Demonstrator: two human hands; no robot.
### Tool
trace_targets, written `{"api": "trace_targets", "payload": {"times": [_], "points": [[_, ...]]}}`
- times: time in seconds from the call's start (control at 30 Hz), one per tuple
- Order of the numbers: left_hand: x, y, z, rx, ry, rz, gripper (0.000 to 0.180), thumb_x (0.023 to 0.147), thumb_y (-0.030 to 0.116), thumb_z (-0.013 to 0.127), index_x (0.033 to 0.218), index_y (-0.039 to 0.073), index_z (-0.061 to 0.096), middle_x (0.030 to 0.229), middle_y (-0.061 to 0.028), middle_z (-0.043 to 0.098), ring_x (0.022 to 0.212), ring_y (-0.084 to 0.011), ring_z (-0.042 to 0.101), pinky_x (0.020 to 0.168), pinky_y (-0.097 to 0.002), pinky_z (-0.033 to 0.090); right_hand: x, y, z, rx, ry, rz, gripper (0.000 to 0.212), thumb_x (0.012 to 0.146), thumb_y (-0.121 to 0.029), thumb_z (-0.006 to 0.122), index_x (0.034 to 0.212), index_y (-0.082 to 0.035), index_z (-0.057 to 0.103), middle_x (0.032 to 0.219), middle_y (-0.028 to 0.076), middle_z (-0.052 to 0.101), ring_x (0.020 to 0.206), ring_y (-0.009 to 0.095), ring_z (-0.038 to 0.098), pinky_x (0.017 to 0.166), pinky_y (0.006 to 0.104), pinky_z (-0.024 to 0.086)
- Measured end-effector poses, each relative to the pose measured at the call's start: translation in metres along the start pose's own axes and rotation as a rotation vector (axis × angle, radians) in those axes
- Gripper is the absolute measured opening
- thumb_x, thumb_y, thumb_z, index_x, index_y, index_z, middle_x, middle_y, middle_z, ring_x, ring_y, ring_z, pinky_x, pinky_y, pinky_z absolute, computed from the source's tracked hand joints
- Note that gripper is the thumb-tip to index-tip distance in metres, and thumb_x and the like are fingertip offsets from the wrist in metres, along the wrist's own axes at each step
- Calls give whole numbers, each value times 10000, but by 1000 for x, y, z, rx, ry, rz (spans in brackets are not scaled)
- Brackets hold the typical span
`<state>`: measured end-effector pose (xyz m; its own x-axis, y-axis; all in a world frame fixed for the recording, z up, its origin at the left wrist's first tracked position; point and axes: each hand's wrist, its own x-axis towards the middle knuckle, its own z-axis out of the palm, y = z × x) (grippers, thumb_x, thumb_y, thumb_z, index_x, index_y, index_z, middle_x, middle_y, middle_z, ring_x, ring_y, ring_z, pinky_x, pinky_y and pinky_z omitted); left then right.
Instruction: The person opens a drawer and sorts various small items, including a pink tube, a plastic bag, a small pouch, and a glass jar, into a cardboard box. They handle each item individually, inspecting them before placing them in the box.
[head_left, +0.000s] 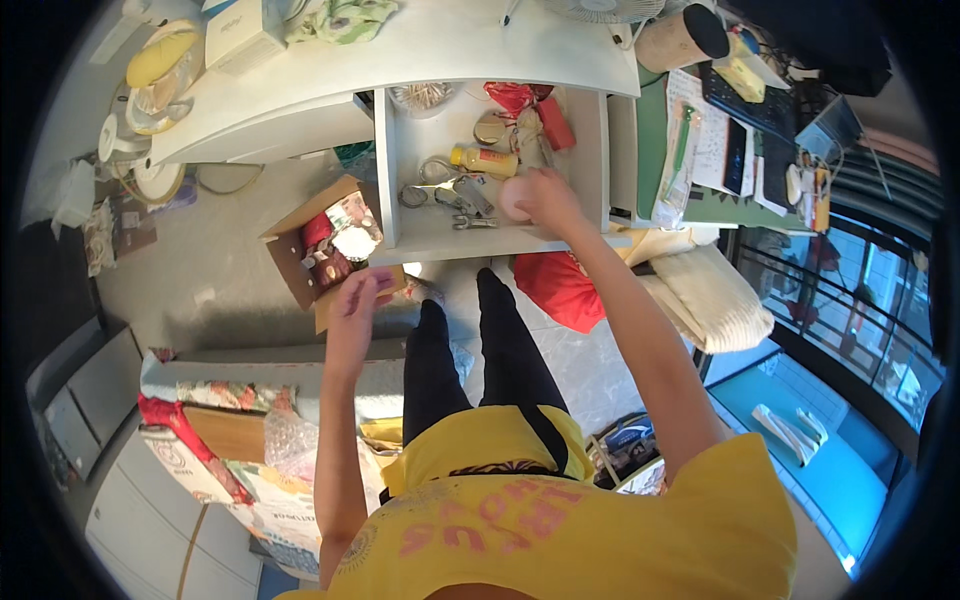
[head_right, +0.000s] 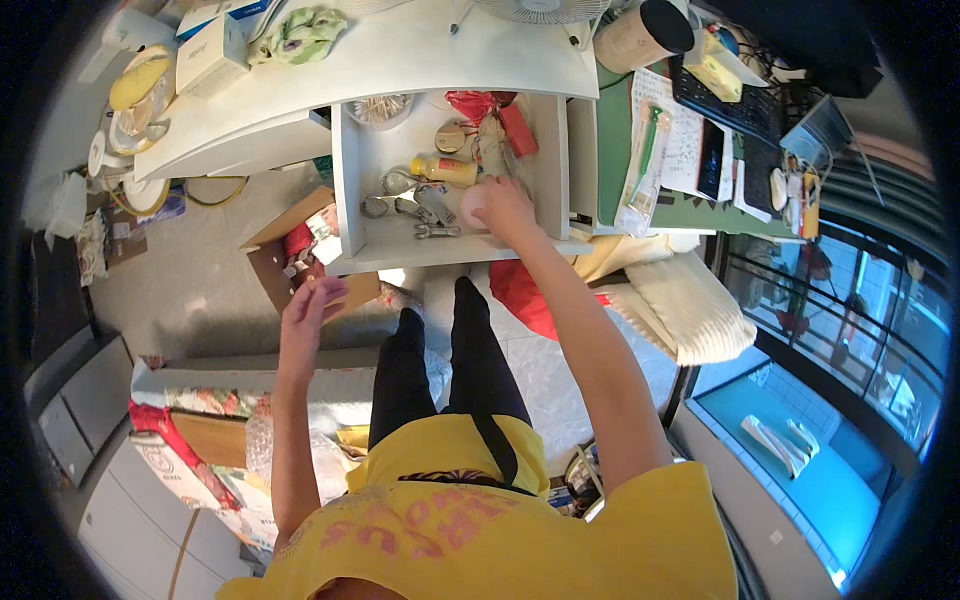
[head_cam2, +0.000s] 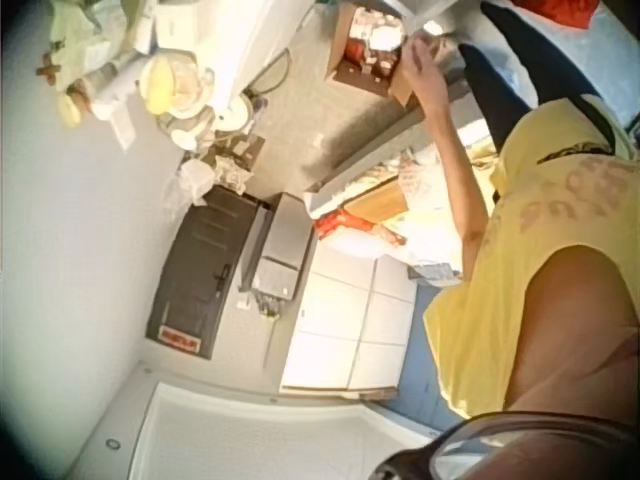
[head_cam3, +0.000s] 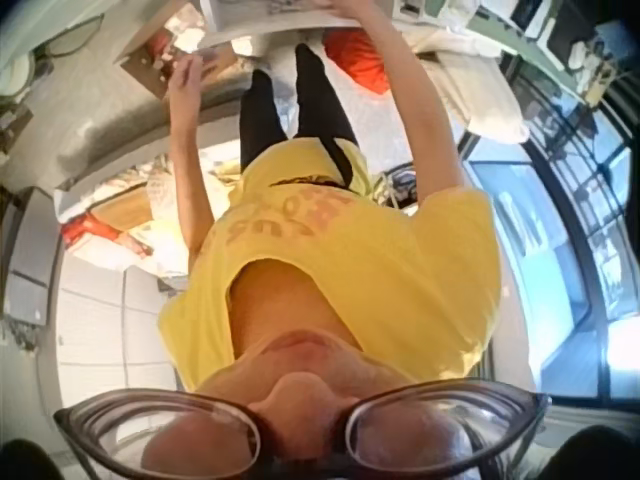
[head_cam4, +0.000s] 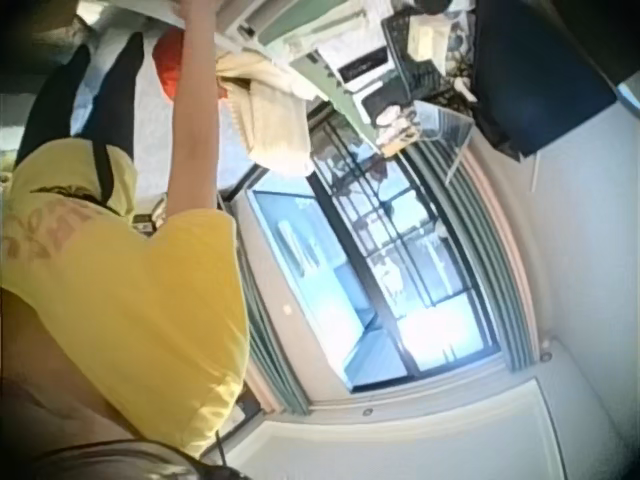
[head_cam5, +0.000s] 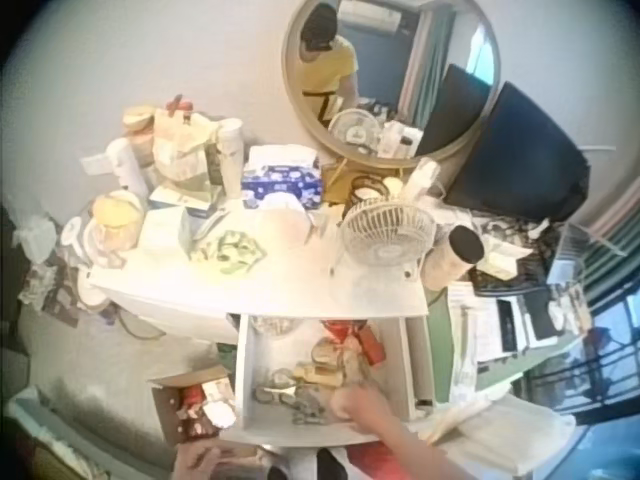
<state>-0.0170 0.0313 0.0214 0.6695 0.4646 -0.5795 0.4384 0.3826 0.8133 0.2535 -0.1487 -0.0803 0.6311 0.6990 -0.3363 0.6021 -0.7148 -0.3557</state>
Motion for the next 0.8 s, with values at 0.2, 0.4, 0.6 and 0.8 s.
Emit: {"api": "trace_targets", "payload": {"times": [0.2,0.4,0.6,0.8], "points": [[9,-23,63,-38,39,13,223,924,88,439,1089,-28,533,1017,-89,591,943,-157,578,824,-277,470,27,10,26,-77,-278,65,609,619,-306,750,1115,-37,520,1135,164,484,1097,311,459,915,380,417],[70,-6,88,-75,205,-137,310,918,117,448,1188,-34,452,1043,-123,562,948,-207,578,878,-303,463,33,32,26,-36,-288,-15,660,565,-339,768,1101,-33,533,1144,168,462,1114,311,440,919,377,416],[169,-35,102,-389,380,-678,674,849,367,554,1282,-68,276,1189,-236,450,1067,-287,504,860,-361,455,27,28,26,1,-155,39,426,673,-237,701,1015,-21,569,1045,169,520,1021,321,509,861,381,441],[232,-90,109,26,702,-770,985,687,464,697,1288,-76,134,1254,-227,379,1105,-292,458,852,-405,448,17,-5,21,226,70,-130,84,718,-101,575,744,-33,614,850,167,584,818,320,573,739,401,458]]}}
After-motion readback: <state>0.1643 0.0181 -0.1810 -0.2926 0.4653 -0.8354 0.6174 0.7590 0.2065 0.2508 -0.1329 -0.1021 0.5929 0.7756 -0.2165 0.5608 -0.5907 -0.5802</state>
